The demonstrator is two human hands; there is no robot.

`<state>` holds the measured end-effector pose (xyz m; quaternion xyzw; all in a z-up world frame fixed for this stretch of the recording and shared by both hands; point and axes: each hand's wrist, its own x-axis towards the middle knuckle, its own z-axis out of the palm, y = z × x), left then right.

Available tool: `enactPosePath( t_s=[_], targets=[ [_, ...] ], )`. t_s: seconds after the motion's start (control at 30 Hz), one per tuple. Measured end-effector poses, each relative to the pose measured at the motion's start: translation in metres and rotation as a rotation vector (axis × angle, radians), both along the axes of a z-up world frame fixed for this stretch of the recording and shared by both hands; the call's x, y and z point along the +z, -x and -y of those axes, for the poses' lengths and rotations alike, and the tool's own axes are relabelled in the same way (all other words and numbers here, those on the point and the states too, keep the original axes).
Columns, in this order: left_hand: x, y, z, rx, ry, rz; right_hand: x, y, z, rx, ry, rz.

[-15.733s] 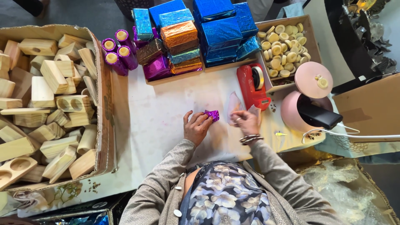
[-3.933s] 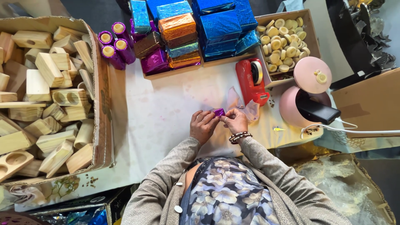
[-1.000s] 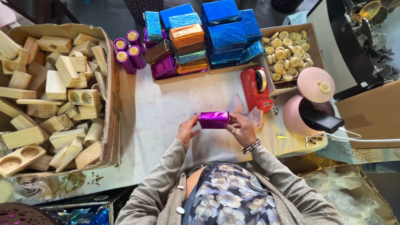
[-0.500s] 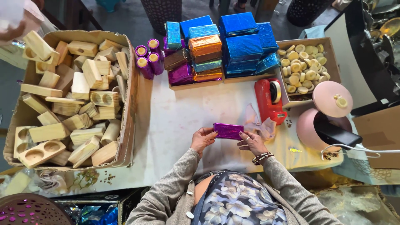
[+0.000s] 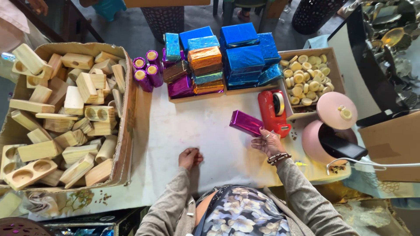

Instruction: Wrapping small wooden blocks in colored foil and securing them with tape.

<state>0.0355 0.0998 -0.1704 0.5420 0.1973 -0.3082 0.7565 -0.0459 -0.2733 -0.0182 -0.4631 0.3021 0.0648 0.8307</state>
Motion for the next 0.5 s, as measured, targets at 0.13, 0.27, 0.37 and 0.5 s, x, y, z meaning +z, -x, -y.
enactPosePath(
  t_s=[0.13,0.27,0.37,0.5],
  targets=[
    [0.023,-0.004,0.002,-0.001,-0.070,-0.015,0.003,-0.020,0.034,-0.053,-0.052,0.033],
    [0.040,-0.003,0.005,-0.036,-0.135,-0.040,0.011,-0.032,0.068,-0.183,-0.004,0.091],
    [0.047,0.000,0.005,-0.023,-0.164,-0.020,0.029,-0.042,0.087,-0.241,0.075,0.112],
    [0.036,0.002,0.005,-0.009,-0.206,-0.008,0.047,-0.057,0.118,-0.276,0.207,0.150]
  ],
)
